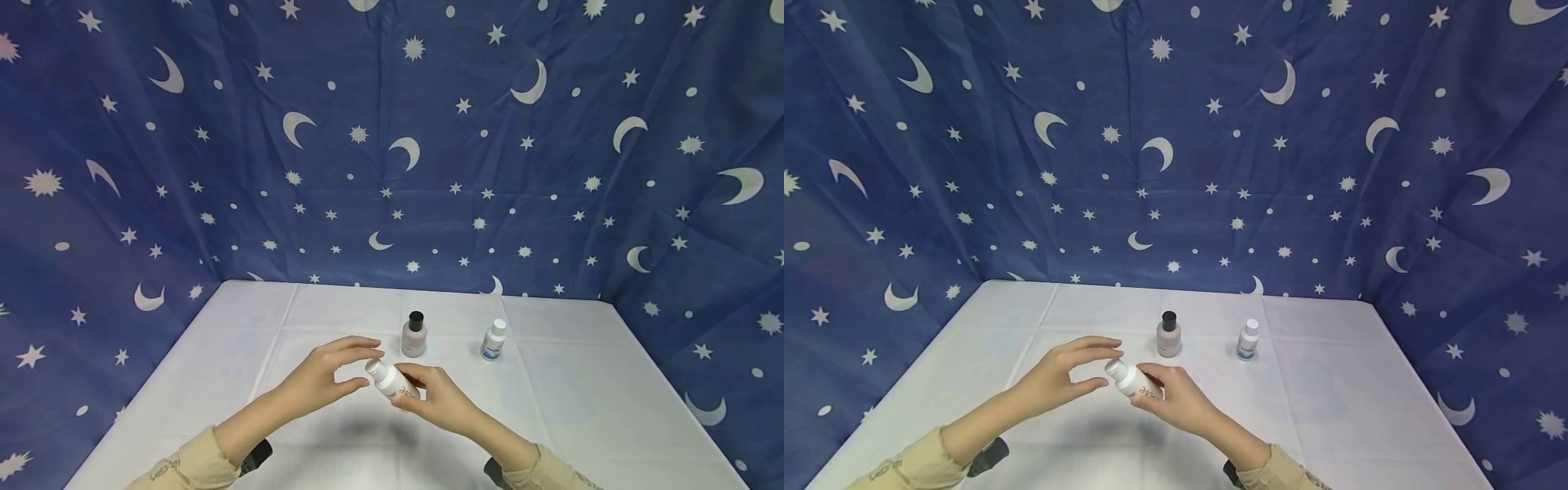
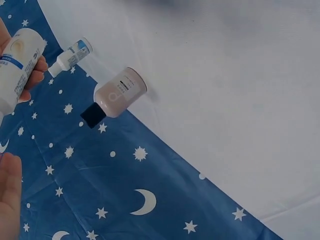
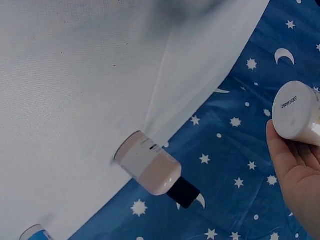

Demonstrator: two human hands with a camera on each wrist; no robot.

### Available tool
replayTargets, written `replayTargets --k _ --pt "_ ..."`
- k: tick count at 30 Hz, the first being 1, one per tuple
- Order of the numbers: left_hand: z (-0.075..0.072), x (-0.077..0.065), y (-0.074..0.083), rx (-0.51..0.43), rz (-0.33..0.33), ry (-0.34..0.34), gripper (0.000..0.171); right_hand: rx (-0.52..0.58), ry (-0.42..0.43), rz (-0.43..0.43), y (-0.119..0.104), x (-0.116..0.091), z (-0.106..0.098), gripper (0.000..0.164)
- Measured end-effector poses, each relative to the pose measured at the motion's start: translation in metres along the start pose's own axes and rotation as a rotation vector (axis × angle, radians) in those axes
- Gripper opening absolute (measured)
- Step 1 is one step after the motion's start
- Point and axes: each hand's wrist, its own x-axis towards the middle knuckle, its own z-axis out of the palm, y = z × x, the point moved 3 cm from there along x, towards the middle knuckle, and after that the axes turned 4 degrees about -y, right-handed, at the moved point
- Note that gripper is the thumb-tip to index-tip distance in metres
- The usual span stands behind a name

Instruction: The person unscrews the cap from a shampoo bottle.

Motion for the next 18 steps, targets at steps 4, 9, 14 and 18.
replayTargets --k 4,9,14,18 --pt "-0.001 0.004 0.001 -0.031 0.027 -0.039 0.044 0.020 -0.015 0.008 0.000 -0.001 0.000 0.042" --pt "-0.002 0.010 0.002 -0.065 0.031 -0.088 0.037 0.036 -0.010 0.008 0.001 -0.001 0.000 0.044" --pt "-0.003 0.013 0.000 -0.076 -0.005 -0.115 0.032 0.035 -0.008 0.015 0.001 -0.001 -0.002 0.042" --pt "-0.003 0.015 -0.002 -0.117 -0.074 -0.117 0.030 0.029 -0.009 0.017 0.000 -0.002 -0.003 0.042"
